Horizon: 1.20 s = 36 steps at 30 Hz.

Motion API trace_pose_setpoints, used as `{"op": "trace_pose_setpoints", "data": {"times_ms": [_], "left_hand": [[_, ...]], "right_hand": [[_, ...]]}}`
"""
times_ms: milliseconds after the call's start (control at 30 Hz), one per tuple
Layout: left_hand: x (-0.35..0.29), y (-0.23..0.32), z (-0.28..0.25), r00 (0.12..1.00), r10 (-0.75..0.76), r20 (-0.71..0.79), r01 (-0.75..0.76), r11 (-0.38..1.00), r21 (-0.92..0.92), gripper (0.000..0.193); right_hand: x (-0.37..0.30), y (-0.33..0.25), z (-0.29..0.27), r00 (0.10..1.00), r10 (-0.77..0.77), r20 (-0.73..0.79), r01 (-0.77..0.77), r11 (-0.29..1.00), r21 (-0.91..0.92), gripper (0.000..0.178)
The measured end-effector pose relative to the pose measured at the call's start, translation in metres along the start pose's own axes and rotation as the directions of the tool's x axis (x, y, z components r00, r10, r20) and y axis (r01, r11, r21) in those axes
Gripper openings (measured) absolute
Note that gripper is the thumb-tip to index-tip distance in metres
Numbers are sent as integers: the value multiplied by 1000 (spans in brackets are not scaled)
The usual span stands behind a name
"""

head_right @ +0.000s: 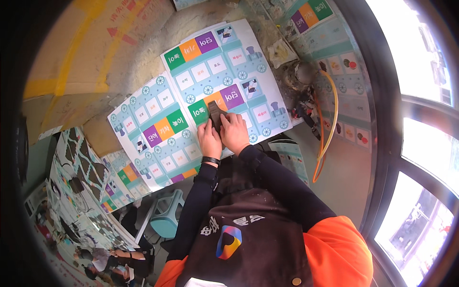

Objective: Applying glue to shoe upper components using a pneumatic gun and organizing them.

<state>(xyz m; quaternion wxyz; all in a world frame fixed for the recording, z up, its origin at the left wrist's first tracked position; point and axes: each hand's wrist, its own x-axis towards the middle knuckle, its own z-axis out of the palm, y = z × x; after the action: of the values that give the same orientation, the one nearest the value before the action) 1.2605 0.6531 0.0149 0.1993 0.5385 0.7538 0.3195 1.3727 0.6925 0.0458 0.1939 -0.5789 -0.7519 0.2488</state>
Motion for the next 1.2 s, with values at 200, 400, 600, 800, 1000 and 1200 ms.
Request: {"op": "trace_pose_setpoints", "data": {"times_ms": [200, 400, 600, 800, 1000, 1200], "left_hand": [[-8, -1, 2, 998, 33, 53, -35, 999, 36, 41], [-13, 1, -2, 996, 50, 70, -52, 998, 24, 43], [-16, -4, -4, 994, 73, 83, -74, 997, 14, 44], [-12, -9, 1, 994, 88, 62, -89, 996, 15, 47], [-10, 12, -16, 994, 102, 46, -104, 993, 57, 48], [-30, 18, -27, 884, 326, 334, -409, 886, 217, 50]], "right_hand": [[-4, 1, 5, 1000, -7, 5, 7, 997, -77, 37], [-10, 0, 5, 1000, -11, 14, 12, 996, -90, 38], [-13, -4, 7, 999, -33, -7, 32, 994, -100, 36], [-9, -3, 8, 1000, -18, -19, 17, 997, -80, 33], [-6, 21, -18, 999, 36, -18, -37, 999, -9, 36], [-22, 156, -119, 937, 248, -247, -323, 885, -336, 50]]}}
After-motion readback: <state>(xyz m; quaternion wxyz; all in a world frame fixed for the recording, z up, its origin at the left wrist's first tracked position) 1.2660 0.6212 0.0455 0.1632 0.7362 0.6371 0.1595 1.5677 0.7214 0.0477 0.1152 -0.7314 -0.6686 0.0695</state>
